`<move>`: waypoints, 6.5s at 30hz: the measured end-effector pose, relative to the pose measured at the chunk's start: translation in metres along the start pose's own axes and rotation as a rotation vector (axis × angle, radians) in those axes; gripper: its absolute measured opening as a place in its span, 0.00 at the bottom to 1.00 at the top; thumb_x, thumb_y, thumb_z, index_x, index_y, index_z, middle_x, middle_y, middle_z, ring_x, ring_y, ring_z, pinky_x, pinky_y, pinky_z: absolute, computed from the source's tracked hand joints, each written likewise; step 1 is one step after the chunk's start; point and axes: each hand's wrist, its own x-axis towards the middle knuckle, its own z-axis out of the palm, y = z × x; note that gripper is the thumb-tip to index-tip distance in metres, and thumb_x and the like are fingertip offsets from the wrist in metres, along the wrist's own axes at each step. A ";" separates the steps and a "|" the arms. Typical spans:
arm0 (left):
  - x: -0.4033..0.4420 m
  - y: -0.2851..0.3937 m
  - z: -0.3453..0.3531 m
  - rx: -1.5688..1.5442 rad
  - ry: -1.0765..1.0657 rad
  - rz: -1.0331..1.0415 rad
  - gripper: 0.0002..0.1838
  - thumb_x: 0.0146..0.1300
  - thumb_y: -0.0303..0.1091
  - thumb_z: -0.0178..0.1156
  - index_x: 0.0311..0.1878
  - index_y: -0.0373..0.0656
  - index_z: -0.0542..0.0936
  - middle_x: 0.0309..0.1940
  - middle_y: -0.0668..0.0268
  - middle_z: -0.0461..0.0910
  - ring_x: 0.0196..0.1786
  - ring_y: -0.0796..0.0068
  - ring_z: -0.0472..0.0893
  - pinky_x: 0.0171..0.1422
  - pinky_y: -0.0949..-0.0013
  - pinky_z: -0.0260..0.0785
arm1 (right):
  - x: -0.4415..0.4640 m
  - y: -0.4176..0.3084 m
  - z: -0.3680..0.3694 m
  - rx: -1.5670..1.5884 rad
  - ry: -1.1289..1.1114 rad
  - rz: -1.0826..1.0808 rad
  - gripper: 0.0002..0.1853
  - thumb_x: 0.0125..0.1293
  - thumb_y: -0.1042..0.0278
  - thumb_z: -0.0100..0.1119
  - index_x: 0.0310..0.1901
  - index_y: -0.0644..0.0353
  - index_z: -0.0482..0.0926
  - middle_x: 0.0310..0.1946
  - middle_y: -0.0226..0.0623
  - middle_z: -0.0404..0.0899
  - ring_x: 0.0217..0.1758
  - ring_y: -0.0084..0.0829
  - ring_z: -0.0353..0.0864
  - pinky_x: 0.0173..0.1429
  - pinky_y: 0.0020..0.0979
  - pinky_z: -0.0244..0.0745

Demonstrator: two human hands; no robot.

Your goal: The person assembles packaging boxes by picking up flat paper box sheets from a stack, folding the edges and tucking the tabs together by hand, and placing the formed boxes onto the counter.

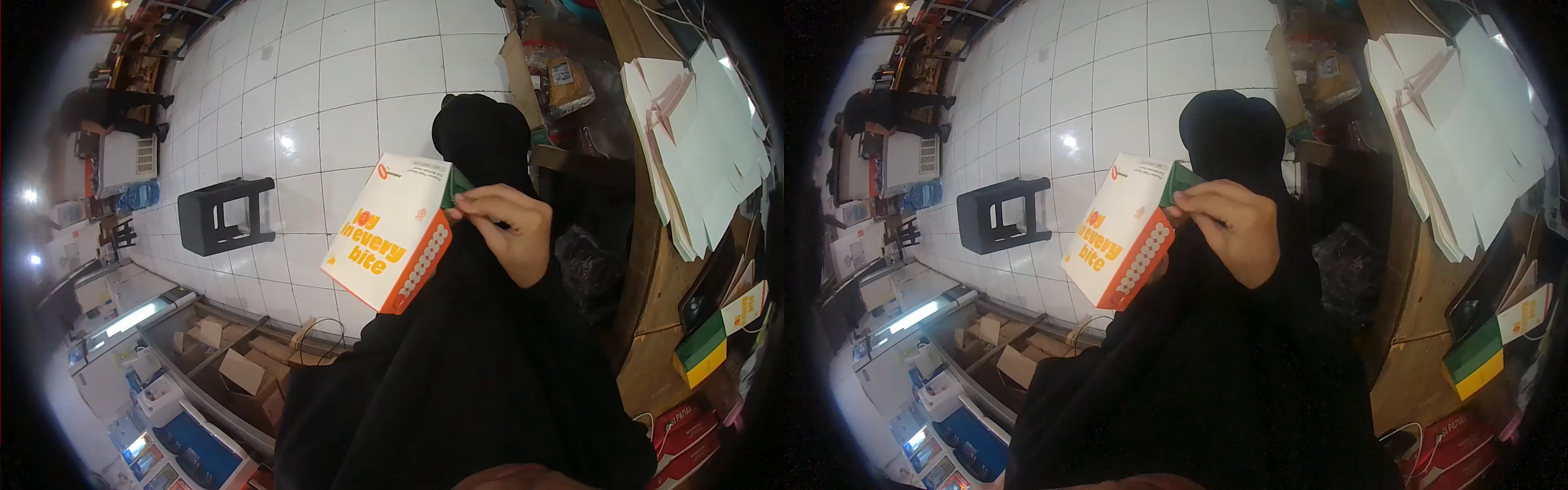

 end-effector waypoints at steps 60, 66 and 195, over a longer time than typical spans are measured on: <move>0.051 -0.052 0.022 0.390 -0.095 -0.171 0.10 0.59 0.29 0.55 0.39 0.31 0.72 0.33 0.60 0.76 0.33 0.76 0.76 0.31 0.77 0.69 | -0.005 0.063 -0.018 -0.348 -0.073 0.222 0.06 0.51 0.80 0.55 0.33 0.66 0.72 0.27 0.45 0.73 0.31 0.45 0.75 0.33 0.35 0.68; 0.054 -0.058 0.020 0.477 -0.048 -0.162 0.08 0.56 0.28 0.57 0.35 0.32 0.74 0.27 0.61 0.78 0.25 0.81 0.75 0.25 0.79 0.66 | -0.007 0.069 -0.012 -0.359 -0.010 0.155 0.06 0.51 0.79 0.55 0.33 0.66 0.72 0.27 0.45 0.71 0.32 0.46 0.73 0.35 0.34 0.67; 0.041 0.018 0.084 0.287 -0.615 -0.011 0.21 0.66 0.43 0.39 0.51 0.35 0.69 0.47 0.54 0.73 0.48 0.68 0.74 0.45 0.69 0.68 | -0.196 -0.131 -0.306 -1.363 0.635 1.039 0.47 0.44 0.47 0.66 0.65 0.48 0.52 0.48 0.59 0.60 0.52 0.52 0.61 0.58 0.42 0.60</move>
